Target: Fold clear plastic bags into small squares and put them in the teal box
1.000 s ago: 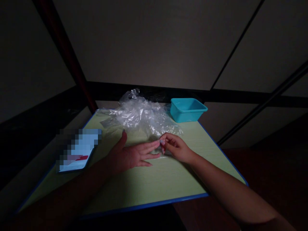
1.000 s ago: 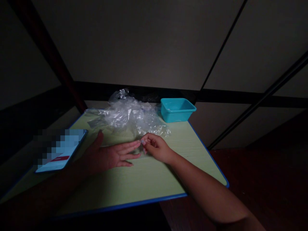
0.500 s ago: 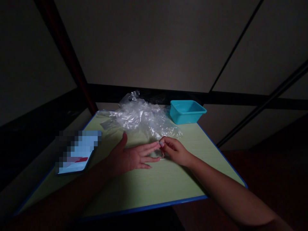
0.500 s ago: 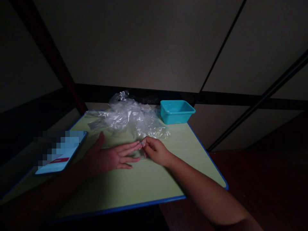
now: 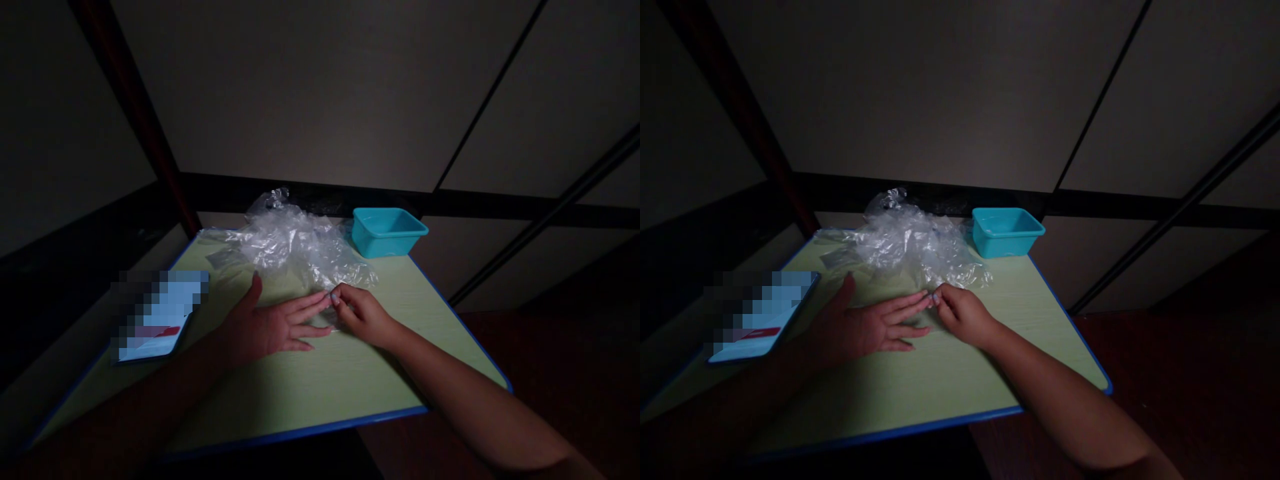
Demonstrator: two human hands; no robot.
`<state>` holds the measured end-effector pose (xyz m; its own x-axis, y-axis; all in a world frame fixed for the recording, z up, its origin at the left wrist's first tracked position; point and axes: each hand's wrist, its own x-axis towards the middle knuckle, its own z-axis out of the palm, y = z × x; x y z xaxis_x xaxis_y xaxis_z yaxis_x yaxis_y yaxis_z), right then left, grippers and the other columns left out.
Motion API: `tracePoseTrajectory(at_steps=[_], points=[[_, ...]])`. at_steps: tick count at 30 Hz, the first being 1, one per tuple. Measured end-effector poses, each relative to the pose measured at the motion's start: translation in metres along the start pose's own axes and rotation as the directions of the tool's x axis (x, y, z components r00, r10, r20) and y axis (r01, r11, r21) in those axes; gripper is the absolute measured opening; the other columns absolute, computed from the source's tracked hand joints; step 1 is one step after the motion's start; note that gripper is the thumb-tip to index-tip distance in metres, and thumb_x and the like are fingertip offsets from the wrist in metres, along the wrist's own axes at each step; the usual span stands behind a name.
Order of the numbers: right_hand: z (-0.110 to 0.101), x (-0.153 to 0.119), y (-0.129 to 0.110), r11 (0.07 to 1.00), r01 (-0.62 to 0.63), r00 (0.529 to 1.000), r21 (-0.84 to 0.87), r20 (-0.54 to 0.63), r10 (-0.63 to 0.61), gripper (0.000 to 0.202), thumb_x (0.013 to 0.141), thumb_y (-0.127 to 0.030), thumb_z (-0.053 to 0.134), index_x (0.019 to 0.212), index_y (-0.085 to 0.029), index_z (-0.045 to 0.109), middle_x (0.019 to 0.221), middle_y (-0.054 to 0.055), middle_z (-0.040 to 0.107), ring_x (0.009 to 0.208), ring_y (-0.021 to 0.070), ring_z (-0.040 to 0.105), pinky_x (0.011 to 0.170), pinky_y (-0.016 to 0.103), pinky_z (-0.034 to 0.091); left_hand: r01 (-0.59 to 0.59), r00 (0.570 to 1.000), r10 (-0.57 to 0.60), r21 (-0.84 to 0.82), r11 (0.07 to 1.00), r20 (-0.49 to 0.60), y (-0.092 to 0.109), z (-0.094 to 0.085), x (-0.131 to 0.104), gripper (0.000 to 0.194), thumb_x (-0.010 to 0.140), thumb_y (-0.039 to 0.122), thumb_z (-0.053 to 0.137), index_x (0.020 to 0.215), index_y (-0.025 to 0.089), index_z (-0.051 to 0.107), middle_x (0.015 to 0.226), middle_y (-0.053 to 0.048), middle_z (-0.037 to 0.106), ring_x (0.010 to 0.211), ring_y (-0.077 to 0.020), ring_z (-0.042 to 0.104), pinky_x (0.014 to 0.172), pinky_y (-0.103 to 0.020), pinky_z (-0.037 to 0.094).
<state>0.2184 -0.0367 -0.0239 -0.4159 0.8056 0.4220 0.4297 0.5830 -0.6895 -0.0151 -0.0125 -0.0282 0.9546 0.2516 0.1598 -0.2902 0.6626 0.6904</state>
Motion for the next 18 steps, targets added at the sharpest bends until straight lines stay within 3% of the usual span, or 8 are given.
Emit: tracePoseTrajectory(at_steps=[10, 18], points=[[-0.002, -0.0012, -0.0047, 0.986, -0.076, 0.997, 0.149, 0.031, 0.072, 0.026, 0.095, -0.036, 0.042, 0.08, -0.017, 0.05, 0.066, -0.001, 0.05, 0.059, 0.0107, 0.045, 0.055, 0.022, 0.036, 0.003, 1.0, -0.003, 0.017, 1.0, -0.01, 0.0009, -0.0018, -0.0005, 0.097, 0.075, 0.084, 0.014, 0.146, 0.019, 0.029, 0.158, -0.007, -0.004, 0.137, -0.044, 0.017, 0.105, -0.052, 0.016], [0.001, -0.0021, -0.0005, 0.964, -0.112, 0.993, 0.241, 0.048, 0.103, 0.03, 0.094, -0.042, 0.043, 0.079, -0.017, 0.05, 0.063, -0.002, 0.049, 0.057, 0.0104, 0.046, 0.053, 0.022, 0.038, 0.001, 1.0, 0.0, 0.026, 1.0, -0.03, 0.0007, -0.0002, -0.0001, 0.097, 0.076, 0.082, 0.01, 0.146, 0.018, 0.03, 0.158, -0.008, -0.002, 0.136, -0.0438, 0.02, 0.104, -0.052, 0.016]])
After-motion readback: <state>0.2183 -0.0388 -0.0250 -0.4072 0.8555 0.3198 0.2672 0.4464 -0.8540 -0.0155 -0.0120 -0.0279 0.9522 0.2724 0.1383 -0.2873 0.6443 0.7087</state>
